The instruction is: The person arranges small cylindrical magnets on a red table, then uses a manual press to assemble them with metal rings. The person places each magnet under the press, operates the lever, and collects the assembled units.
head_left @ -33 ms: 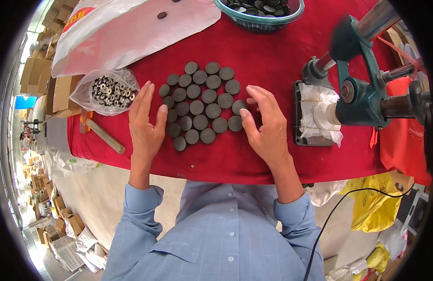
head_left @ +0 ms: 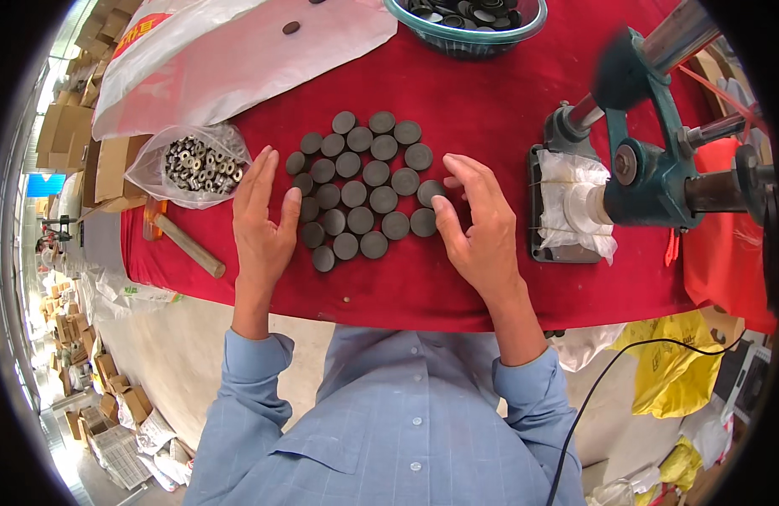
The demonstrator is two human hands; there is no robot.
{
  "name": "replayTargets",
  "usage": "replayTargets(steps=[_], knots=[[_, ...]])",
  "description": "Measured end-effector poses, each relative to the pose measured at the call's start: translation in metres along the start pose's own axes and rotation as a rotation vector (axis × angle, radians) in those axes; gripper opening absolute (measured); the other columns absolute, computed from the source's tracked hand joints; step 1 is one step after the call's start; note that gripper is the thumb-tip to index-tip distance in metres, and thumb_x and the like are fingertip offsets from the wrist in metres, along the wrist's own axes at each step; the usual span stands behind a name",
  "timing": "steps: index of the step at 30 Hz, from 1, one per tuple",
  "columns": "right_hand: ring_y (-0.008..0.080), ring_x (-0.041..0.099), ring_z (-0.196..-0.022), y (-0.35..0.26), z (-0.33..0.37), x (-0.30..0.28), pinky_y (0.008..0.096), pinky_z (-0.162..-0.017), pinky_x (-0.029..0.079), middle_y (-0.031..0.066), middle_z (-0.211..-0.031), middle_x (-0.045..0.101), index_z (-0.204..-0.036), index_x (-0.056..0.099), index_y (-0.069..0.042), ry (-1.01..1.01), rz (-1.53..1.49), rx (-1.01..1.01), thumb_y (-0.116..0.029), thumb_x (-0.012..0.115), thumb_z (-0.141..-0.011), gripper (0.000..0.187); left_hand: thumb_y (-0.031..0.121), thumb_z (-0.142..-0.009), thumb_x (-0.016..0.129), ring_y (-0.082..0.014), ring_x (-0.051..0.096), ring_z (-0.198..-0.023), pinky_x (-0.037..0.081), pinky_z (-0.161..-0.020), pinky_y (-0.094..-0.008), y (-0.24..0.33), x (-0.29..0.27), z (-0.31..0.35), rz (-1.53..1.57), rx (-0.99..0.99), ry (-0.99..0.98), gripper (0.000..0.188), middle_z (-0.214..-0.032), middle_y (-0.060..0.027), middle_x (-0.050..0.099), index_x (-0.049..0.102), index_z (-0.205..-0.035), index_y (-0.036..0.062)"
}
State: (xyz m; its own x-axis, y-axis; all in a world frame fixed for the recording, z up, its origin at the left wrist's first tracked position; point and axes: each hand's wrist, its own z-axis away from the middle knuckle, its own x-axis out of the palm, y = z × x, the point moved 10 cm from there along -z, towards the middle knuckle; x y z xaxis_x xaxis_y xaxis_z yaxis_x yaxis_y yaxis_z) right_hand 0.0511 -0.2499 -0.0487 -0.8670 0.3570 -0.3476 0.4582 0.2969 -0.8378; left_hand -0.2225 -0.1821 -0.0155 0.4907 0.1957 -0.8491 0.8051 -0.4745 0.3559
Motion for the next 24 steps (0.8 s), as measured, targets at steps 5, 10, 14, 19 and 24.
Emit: replayTargets(steps=[5,10,14,19,24], knots=[[0.0311,0.072,-0.099,0.002,0.0,0.002,0.042,-0.089,0.06,0.0204,-0.132,0.067,-0.135,0.063,0.003,-0.019,0.03,0.006,0.001,0.075,-0.091,0.045,0.026,-0.106,0.067,-0.0341,0.048,-0.152,0.035,-0.125,-0.0462,0.005,0.022,-0.002,-0.016,0.037,-0.095,0.054,-0.16,-0.0161,0.056,0.056,-0.156,0.0057],[0.0311,0.072,-0.099,0.002,0.001,0.003,0.0416,-0.089,0.06,0.0203,-0.132,0.067,-0.134,0.064,0.003,-0.032,0.048,0.02,0.001,0.074,-0.091,0.044,0.037,-0.109,0.061,-0.0317,0.044,-0.155,0.026,-0.127,-0.0533,0.0,0.037,-0.001,-0.184,0.032,-0.174,0.054,-0.162,-0.0096,0.056,0.058,-0.155,0.0102],[0.0313,0.072,-0.099,0.002,0.0,0.004,0.0413,-0.089,0.06,0.0204,-0.131,0.067,-0.133,0.064,0.003,-0.034,0.05,0.013,0.001,0.074,-0.091,0.044,0.036,-0.109,0.06,-0.0308,0.043,-0.156,0.025,-0.127,-0.0563,0.004,0.039,-0.001,-0.217,0.026,-0.169,0.052,-0.163,-0.0077,0.055,0.059,-0.155,0.0126],[0.0312,0.072,-0.099,0.001,-0.001,0.004,0.0412,-0.088,0.06,0.0205,-0.131,0.068,-0.133,0.064,0.003,-0.033,0.037,0.008,0.001,0.074,-0.091,0.044,0.033,-0.109,0.059,-0.0319,0.043,-0.156,0.025,-0.128,-0.0565,-0.002,0.04,0.002,-0.125,0.011,-0.167,0.051,-0.164,-0.0089,0.053,0.058,-0.155,0.0103],[0.0309,0.072,-0.098,0.002,0.0,0.004,0.0409,-0.088,0.06,0.0199,-0.131,0.067,-0.135,0.063,0.002,-0.033,0.036,0.006,-0.002,0.077,-0.089,0.048,0.041,-0.106,0.062,-0.0347,0.035,-0.16,0.019,-0.131,-0.0567,-0.02,0.027,0.022,0.195,-0.109,-0.124,0.074,-0.171,-0.0179,0.04,0.04,-0.165,0.0038]])
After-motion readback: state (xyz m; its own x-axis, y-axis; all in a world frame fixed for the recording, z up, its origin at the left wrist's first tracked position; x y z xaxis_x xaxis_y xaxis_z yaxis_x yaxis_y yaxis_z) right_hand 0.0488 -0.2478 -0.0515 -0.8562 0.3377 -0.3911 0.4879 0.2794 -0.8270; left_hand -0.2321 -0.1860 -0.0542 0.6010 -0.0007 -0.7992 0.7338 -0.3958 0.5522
